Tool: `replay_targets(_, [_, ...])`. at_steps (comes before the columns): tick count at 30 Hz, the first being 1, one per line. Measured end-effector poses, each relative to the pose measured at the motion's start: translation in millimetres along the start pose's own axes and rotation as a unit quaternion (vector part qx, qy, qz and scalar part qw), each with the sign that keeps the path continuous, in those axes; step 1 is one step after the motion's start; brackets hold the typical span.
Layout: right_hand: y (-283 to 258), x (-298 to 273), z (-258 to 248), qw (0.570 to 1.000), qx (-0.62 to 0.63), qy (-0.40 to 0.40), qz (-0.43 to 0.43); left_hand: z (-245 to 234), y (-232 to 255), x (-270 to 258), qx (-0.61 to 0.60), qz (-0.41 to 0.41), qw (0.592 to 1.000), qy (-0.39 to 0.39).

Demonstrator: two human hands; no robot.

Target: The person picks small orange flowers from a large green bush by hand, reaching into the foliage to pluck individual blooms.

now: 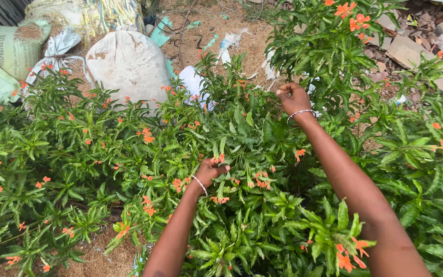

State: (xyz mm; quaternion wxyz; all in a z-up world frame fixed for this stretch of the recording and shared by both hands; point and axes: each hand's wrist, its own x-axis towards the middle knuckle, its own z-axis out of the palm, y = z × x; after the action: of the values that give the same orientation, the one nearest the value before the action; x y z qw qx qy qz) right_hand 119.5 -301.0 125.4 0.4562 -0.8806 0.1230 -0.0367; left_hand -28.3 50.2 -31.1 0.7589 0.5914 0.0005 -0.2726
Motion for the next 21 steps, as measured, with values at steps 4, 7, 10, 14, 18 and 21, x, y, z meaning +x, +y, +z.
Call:
replay_targets(4, [65,4,40,0.943,-0.257,-0.133,-0.162,-32,-16,-22,0.012,-0.048,0.999,-0.005])
replay_targets(7, [51,-51,114,0.942,-0.195,-0.267,-0.063,-47,-13,-23,-0.004,-0.041,0.999,0.034])
replay_targets(10, [8,-117,177,0.880,-0.305,-0.363,-0.024,-64,2,-26,0.057,-0.036,0.992,0.110])
replay_targets(14, [-25,-148,206,0.908,-0.299,-0.294,0.008,-44,74,-28,0.310,0.077,0.900,0.295])
replay_targets(18, [-23,-157,214,0.908,-0.311,-0.282,0.003,16,146,-29,0.417,0.244,0.803,0.348])
replay_targets(21, [-11,-160,217,0.907,-0.295,-0.299,0.002,46,149,11,0.335,0.264,0.877,0.222])
